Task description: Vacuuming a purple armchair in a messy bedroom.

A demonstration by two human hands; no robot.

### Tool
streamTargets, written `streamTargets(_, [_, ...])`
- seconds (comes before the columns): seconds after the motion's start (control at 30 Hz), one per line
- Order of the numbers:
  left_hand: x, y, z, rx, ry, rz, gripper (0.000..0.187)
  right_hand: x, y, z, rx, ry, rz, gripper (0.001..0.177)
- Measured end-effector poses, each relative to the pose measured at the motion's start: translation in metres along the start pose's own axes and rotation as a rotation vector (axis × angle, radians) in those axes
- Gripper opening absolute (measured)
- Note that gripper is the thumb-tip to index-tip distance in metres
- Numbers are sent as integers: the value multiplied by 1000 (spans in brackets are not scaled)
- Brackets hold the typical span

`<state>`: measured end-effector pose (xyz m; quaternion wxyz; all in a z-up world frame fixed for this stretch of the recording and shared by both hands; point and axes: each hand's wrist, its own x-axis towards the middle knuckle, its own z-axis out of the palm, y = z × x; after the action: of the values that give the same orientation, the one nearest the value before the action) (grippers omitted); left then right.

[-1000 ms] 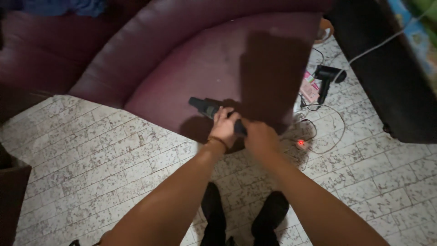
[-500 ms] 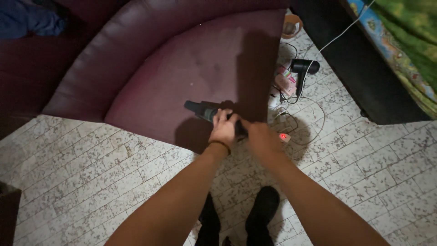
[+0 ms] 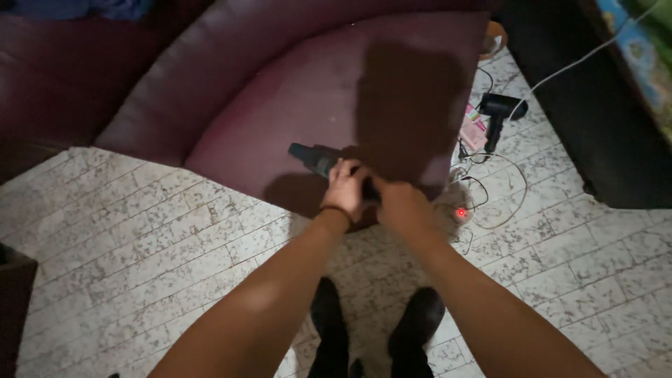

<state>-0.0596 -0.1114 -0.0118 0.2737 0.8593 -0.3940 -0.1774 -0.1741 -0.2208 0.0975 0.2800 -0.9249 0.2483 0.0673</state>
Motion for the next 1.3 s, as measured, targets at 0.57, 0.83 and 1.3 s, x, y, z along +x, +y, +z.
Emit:
streamTargets(0.57, [8,-48,-67,-11,-31,-13,70,39,-73,17,-26,-2,-7,42])
streamTargets(0.83, [17,-29,-19,54,-18,27,68,31,-19,16,-3,-14,22,64])
streamTargets(1.3, [49,66,53,163,23,28,62,15,96,-34,-34,-21,20,53])
